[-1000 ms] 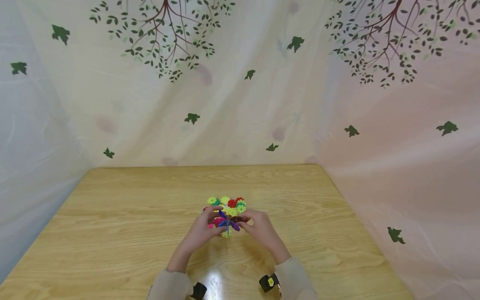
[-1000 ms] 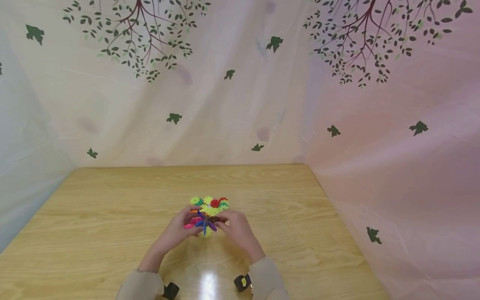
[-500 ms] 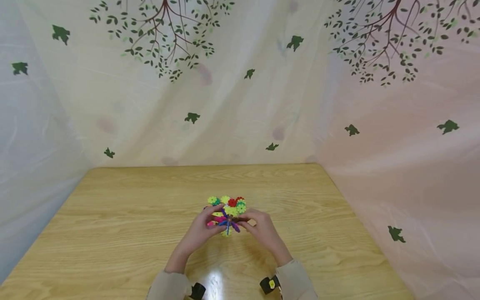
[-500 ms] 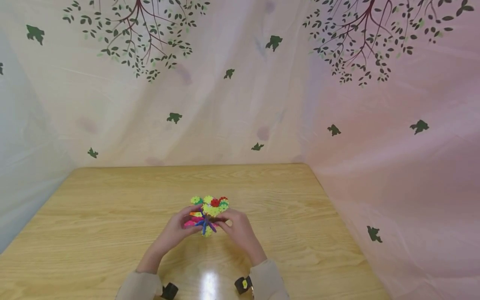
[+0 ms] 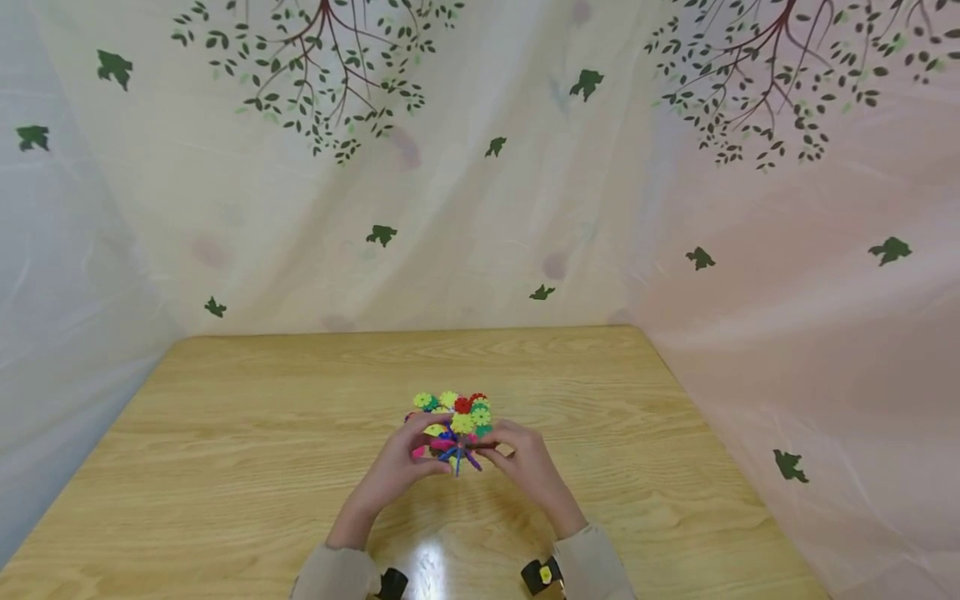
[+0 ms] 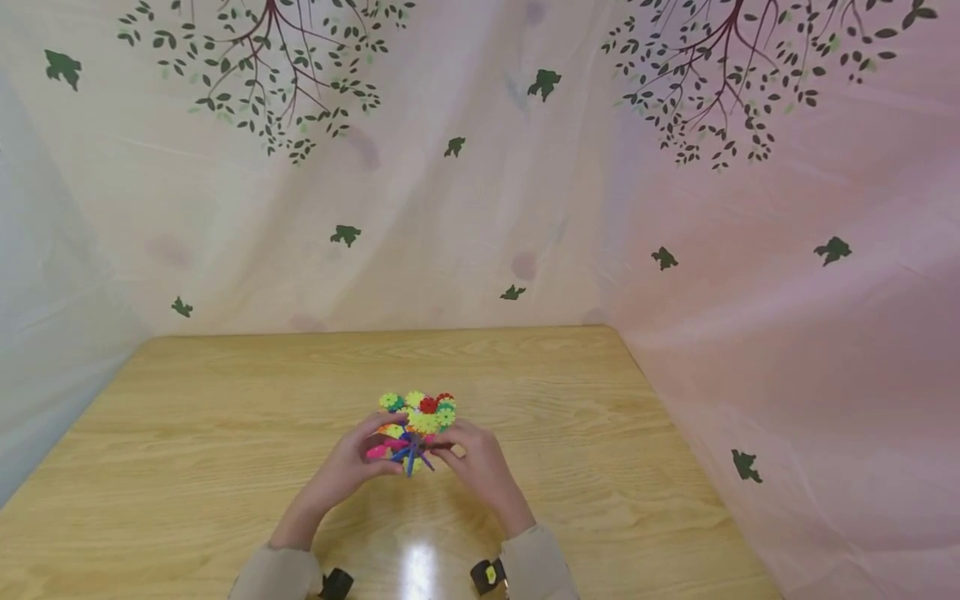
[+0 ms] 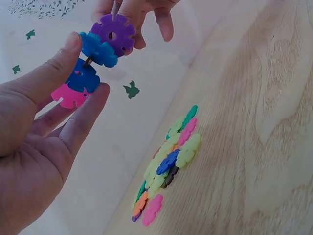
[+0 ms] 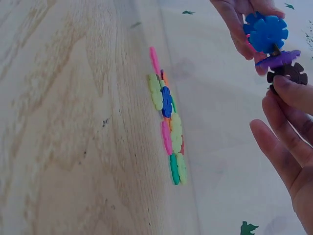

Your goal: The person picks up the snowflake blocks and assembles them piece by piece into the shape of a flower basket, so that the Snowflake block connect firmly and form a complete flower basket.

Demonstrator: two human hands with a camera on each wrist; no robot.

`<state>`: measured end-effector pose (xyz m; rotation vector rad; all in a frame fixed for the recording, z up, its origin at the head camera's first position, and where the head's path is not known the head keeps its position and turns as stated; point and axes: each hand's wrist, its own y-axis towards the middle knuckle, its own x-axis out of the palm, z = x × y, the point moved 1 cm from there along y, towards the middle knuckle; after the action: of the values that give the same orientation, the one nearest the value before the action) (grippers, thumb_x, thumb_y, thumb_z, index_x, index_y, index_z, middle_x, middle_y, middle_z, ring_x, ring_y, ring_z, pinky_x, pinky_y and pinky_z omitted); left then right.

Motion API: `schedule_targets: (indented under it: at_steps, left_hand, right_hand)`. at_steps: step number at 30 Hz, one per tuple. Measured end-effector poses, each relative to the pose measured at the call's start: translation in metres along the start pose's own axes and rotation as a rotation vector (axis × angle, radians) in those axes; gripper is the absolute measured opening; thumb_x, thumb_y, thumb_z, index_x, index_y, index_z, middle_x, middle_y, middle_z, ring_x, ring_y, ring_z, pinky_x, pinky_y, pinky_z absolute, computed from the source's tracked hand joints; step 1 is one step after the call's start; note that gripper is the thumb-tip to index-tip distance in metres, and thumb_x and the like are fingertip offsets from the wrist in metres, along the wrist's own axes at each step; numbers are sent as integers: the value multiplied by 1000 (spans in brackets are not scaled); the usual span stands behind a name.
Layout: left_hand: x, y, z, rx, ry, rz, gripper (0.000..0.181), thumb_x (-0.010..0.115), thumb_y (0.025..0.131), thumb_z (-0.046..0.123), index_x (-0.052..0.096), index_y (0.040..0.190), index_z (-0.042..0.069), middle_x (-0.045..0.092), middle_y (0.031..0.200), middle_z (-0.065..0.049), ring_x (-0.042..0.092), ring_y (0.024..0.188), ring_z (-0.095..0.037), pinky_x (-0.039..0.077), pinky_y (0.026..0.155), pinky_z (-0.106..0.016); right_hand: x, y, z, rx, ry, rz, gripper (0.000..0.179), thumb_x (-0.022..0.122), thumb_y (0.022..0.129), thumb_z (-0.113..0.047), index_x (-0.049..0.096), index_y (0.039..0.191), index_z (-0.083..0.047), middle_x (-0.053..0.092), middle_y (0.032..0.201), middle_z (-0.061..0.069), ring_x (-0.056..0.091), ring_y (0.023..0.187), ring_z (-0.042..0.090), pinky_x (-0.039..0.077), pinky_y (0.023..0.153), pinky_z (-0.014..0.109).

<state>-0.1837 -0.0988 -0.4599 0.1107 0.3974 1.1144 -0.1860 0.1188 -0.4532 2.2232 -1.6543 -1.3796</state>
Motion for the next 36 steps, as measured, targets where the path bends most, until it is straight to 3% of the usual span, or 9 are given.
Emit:
schedule_targets:
  at_steps: [4, 8, 12, 15, 20, 24, 29, 32, 36]
  left_hand:
    - [1, 0, 2, 3, -15, 4, 68, 73, 81, 10, 42, 141, 0, 43, 137, -29, 58, 111, -43, 58, 86, -24]
    - [1, 0, 4, -37, -67, 20, 71, 74, 81, 6, 37, 142, 1, 41, 143, -27, 56, 116, -41, 58, 84, -25]
    - [2, 2, 4, -39, -111, 22, 67, 73, 80, -1, 36, 136, -2, 40, 145, -26, 51, 122, -44, 57, 90, -40]
    - [2, 3, 3, -24, -126, 14, 64, 72, 82, -2, 37, 135, -6, 39, 144, -27, 48, 124, -47, 54, 94, -44]
    - [2, 3, 0, -12, -97, -4, 62, 68, 87, 3, 39, 141, -4, 37, 133, -31, 48, 121, -48, 57, 92, -32]
    - [5, 4, -1, -55, -84, -33, 64, 66, 91, 10, 35, 147, 4, 40, 134, -27, 52, 118, -43, 57, 85, -22]
    - [9, 4, 0, -102, -119, -38, 69, 66, 91, 11, 31, 150, 11, 39, 137, -23, 52, 117, -46, 59, 83, -24]
    - [11, 4, -1, -88, -118, -13, 65, 65, 91, 6, 33, 148, 7, 41, 133, -26, 53, 114, -49, 60, 82, -29]
    - [15, 6, -1, -69, -77, 41, 48, 61, 90, -2, 41, 134, -1, 48, 127, -28, 59, 110, -47, 61, 79, -28]
  right_hand:
    - [-1, -1, -4, -18, -10, 0, 5, 71, 84, -2, 73, 88, -5, 69, 88, 8, 69, 79, 20, 54, 59, 9]
    - [0, -2, -5, 2, -6, 5, 4, 70, 85, -3, 72, 87, -6, 69, 88, 8, 68, 78, 20, 53, 57, 9]
    - [2, -2, -6, 25, -9, 15, 3, 70, 86, -4, 72, 86, -7, 70, 86, 7, 67, 77, 18, 53, 57, 9]
    - [4, -2, -6, 44, -17, 31, 4, 71, 86, -4, 71, 84, -7, 69, 83, 6, 66, 74, 16, 53, 56, 9]
    - [5, -3, -5, 60, -45, 90, 9, 73, 82, -1, 69, 80, -8, 68, 81, 4, 66, 72, 14, 52, 55, 10]
    - [6, -4, -6, 61, -68, 126, 11, 74, 82, -1, 68, 78, -9, 68, 80, 3, 65, 72, 13, 52, 56, 10]
    - [7, -4, -6, 68, -72, 124, 10, 74, 82, -2, 67, 79, -9, 67, 80, 3, 64, 72, 12, 53, 57, 10]
    - [10, -3, -7, 60, -84, 131, 12, 75, 81, -1, 66, 79, -9, 66, 79, 2, 64, 71, 12, 52, 57, 9]
    - [12, -3, -7, 26, -113, 149, 14, 76, 79, 1, 66, 78, -8, 66, 77, 2, 63, 69, 11, 51, 56, 8]
